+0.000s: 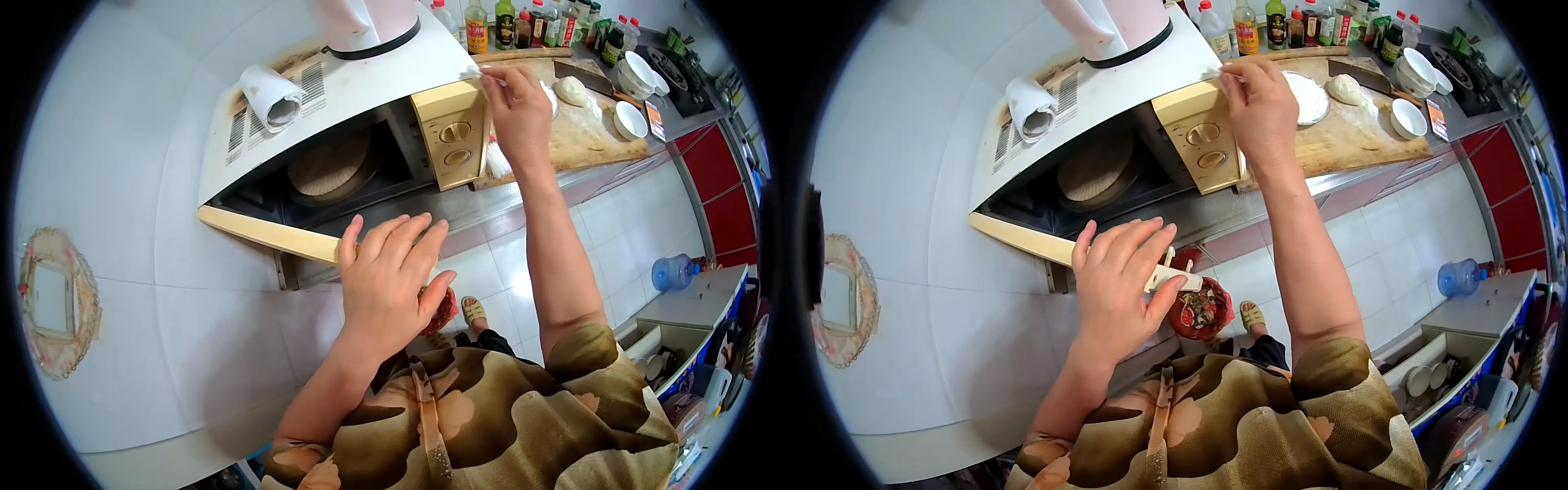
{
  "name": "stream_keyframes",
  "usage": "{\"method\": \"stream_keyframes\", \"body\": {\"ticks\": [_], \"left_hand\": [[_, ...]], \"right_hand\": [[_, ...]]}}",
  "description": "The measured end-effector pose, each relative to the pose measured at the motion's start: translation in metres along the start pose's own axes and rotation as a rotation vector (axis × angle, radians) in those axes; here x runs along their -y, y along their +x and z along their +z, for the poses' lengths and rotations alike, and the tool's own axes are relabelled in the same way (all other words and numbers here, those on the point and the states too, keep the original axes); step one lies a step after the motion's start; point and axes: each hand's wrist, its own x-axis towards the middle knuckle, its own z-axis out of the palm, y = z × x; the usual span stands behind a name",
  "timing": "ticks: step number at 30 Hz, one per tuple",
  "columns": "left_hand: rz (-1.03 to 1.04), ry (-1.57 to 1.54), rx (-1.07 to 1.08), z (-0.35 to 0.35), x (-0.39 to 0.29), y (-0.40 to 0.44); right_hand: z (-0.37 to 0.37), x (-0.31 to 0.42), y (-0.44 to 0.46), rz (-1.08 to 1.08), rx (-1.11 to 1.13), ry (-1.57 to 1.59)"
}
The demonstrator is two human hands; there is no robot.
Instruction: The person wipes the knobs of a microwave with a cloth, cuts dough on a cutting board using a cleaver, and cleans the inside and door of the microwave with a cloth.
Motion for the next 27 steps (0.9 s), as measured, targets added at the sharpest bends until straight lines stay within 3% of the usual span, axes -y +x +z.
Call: {"method": "stream_keyframes", "body": {"ticks": [2,5,7,9,12,14,17,19,21,24,25,27], "left_hand": [[-0.002,-0.015,0.006,-0.002,-0.001,0.001],[-0.041,-0.020,0.020,-0.004,0.000,-0.002],[-0.020,-0.020,0.014,-0.003,-0.002,0.000],[-0.021,0.006,0.002,0.001,-0.002,0.002],[-0.022,-0.006,-0.007,0.002,0.000,0.006],[-0.024,0.003,-0.004,0.004,-0.001,0.009],[-0.031,-0.013,0.004,0.002,-0.001,0.008],[-0.061,-0.026,0.036,-0.003,-0.001,0.004],[-0.041,-0.003,0.032,-0.001,-0.002,0.008],[-0.036,0.009,0.026,0.004,-0.003,0.013],[-0.042,0.011,0.025,0.003,-0.002,0.014],[-0.046,0.011,0.031,0.003,-0.001,0.012]], "right_hand": [[-0.008,-0.008,0.001,0.091,-0.015,-0.054],[-0.006,0.019,-0.002,-0.042,0.011,0.122],[0.012,0.030,-0.004,-0.052,0.143,0.178],[0.032,0.035,-0.006,-0.361,0.118,-0.043],[0.039,0.041,-0.019,-0.394,0.105,-0.030],[0.025,0.040,-0.029,-0.406,0.403,0.049],[0.006,0.026,-0.052,-0.213,0.362,0.270],[-0.010,0.022,-0.036,0.108,0.206,0.232],[-0.013,0.016,-0.006,-0.030,-0.020,0.200],[0.004,-0.008,0.004,-0.320,-0.013,-0.104],[0.008,-0.010,-0.001,-0.324,-0.014,-0.089],[0.004,-0.013,-0.021,-0.068,-0.079,0.159]]}}
